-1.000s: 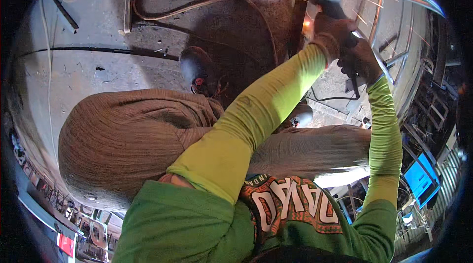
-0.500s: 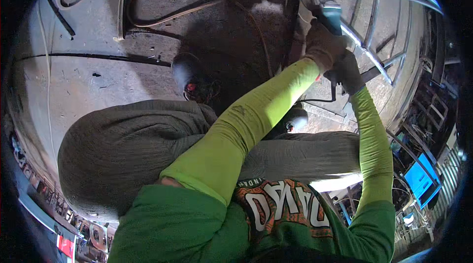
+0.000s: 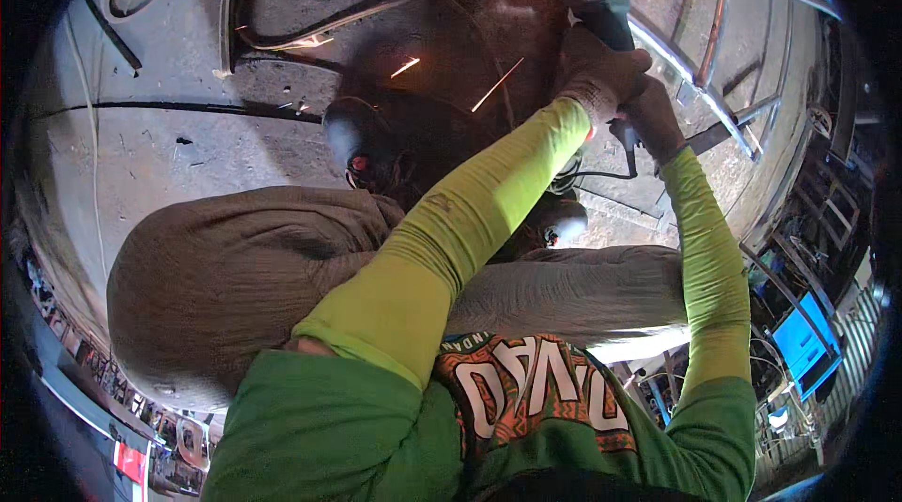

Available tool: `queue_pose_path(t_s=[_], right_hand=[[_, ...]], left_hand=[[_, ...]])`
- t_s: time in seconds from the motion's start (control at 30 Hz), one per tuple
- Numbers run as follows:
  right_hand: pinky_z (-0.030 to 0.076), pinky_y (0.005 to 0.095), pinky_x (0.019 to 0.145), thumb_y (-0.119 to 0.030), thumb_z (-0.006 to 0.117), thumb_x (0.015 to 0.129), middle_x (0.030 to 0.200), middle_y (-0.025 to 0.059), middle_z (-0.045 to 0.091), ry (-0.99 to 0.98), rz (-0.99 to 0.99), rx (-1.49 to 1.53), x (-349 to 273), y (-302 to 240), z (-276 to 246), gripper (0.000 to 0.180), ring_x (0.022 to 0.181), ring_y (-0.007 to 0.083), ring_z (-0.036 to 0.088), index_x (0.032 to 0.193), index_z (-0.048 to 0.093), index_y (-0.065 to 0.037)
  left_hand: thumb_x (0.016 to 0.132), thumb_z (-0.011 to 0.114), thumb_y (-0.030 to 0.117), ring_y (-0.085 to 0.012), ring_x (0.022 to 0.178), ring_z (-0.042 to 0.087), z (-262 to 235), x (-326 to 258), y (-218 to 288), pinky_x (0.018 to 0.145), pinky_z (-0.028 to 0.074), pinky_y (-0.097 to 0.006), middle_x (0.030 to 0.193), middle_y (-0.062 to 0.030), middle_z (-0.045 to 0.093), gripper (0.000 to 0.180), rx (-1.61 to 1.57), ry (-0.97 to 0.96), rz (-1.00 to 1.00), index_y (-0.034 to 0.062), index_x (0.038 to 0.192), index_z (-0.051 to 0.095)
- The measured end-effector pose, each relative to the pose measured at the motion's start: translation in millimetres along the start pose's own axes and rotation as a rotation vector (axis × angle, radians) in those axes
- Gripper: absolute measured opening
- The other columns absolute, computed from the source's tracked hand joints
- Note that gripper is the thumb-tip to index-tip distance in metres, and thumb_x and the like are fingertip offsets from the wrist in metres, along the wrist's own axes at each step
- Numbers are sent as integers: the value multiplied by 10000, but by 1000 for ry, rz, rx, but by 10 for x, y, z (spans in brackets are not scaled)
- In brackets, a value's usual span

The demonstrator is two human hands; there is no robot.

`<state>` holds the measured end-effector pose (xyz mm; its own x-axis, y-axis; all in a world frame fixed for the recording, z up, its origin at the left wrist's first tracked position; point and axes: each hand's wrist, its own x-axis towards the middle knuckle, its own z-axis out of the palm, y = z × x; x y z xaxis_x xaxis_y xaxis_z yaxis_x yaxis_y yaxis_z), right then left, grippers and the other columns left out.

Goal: Smooth the joints of a stainless steel frame using an angle grinder.

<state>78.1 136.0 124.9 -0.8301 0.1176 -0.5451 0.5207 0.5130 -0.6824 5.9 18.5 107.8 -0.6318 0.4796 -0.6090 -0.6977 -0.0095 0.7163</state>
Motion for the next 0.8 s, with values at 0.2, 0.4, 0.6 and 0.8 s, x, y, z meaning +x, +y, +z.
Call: queue_pose_path(t_s=[0.2, 0.4, 0.6, 0.8], right_hand=[[549, 303, 697, -86, 686, 743, 894, 73, 698, -62, 107, 14, -4, -230, -71, 257, 792, 141, 670, 975, 650, 18], [537, 321, 659, -100, 688, 720, 814, 70, 664, 20, -76, -64, -91, -375, -23, 242, 701, 189, 649, 924, 638, 22], [522, 363, 675, -129, 758, 635, 778, 97, 665, 122, -400, -938, -348, 147, -123, 318, 736, 224, 653, 886, 624, 15], [535, 365, 764, -82, 770, 594, 898, 166, 700, 55, -21, 6, -95, -121, -60, 437, 829, 258, 687, 995, 627, 16]], left_hand=[[715, 709, 119, -119, 478, 503, -38, -134, 85, 371, 407, -309, 583, 3, 488, 216, -359, -2, -62, 96, 668, 499], [662, 742, 190, -182, 609, 560, -31, 388, -692, 477, 447, -352, 711, -41, 538, 283, 680, -28, 698, 99, 818, 524], [723, 698, 330, -258, 747, 614, 75, -143, -66, 664, 507, -389, 859, -133, 594, 423, 277, -44, 52, 28, 950, 507], [762, 695, 213, -203, 584, 579, -65, 30, -408, 541, 455, -341, 656, -77, 553, 198, 482, -18, 978, 93, 848, 563]])
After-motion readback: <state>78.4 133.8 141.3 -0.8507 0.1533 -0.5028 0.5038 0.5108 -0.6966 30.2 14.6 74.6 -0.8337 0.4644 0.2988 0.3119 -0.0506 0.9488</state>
